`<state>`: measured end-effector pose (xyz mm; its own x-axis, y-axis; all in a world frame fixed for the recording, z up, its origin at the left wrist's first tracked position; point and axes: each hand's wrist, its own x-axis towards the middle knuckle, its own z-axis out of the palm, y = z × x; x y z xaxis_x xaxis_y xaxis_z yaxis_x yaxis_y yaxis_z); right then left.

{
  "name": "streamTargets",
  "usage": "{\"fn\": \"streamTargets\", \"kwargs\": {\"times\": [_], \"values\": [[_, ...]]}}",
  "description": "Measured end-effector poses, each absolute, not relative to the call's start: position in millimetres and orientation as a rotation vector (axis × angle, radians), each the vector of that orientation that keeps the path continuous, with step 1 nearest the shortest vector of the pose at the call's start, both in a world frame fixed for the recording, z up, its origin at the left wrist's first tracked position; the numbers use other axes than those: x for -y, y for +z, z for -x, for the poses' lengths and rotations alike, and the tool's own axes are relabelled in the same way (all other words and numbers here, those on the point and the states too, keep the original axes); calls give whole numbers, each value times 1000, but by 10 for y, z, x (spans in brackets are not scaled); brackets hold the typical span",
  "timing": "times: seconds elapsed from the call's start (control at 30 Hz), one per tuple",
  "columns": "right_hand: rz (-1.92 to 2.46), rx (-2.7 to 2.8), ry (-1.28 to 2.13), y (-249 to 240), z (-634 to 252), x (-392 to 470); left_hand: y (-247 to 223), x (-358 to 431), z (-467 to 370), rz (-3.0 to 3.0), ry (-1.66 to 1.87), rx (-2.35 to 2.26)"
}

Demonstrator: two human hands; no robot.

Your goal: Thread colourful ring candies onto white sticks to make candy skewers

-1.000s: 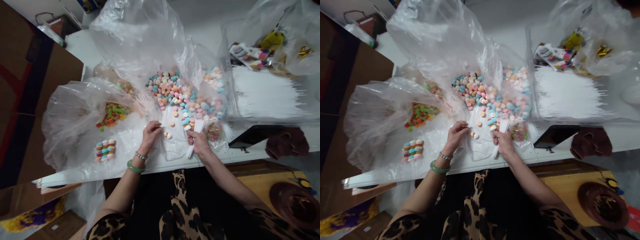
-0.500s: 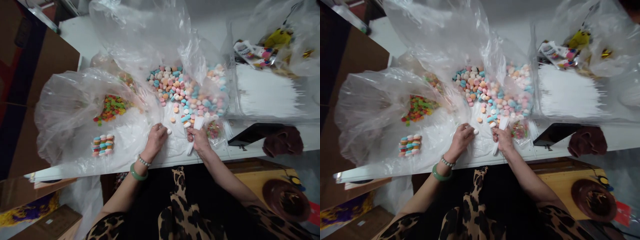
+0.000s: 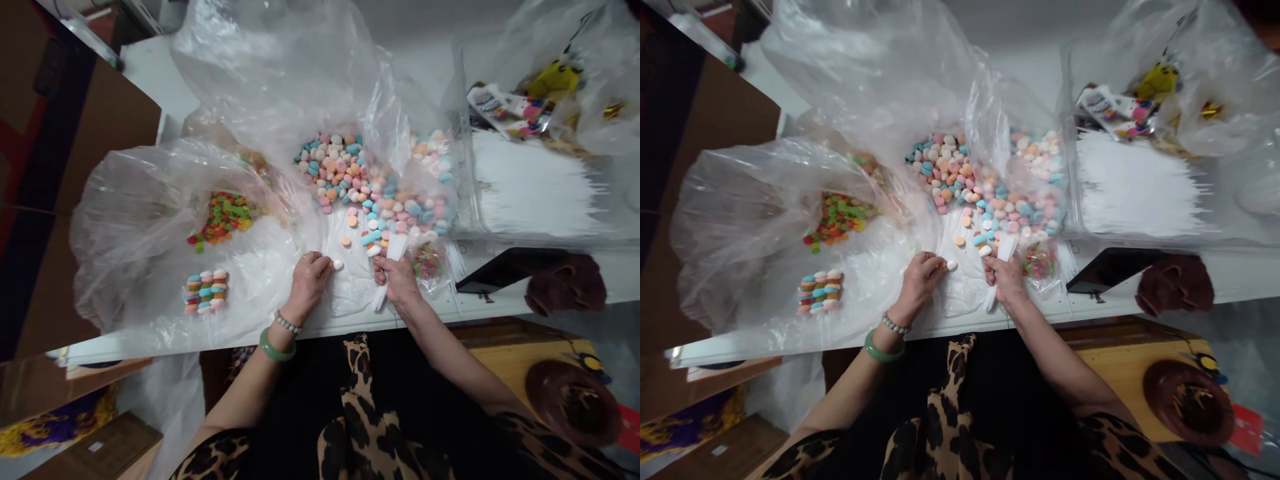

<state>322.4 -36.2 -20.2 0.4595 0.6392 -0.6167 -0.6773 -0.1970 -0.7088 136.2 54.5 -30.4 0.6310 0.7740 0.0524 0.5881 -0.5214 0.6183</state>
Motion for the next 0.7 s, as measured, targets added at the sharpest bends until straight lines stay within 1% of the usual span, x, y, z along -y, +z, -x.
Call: {"fn": "streamTargets", "kwargs": {"times": [0.07,0.17,0.27,0.37,0.5,0.7], "values": [[1316,-34,1189,-203,-3225,363,-257,-579,-1432,-2240,464,-1070],[1326,-29,1184,-216,-3226,358,-191,-688,-1652,-1967,553,-1094],[1339,-38,1189,-229,-3229,348,-201,-819,-1920,-1798,542,-1069],[1327,-48,1198,-243,-3233,344,-262,-855,-2064,-2042,487,-1059],[1280,-38,1191,-270,-3234,350,-277,-723,-2020,-2371,348,-895],[1263,-28,1203,-270,-3241,352,-316,-654,-1981,-2529,255,-823]]}}
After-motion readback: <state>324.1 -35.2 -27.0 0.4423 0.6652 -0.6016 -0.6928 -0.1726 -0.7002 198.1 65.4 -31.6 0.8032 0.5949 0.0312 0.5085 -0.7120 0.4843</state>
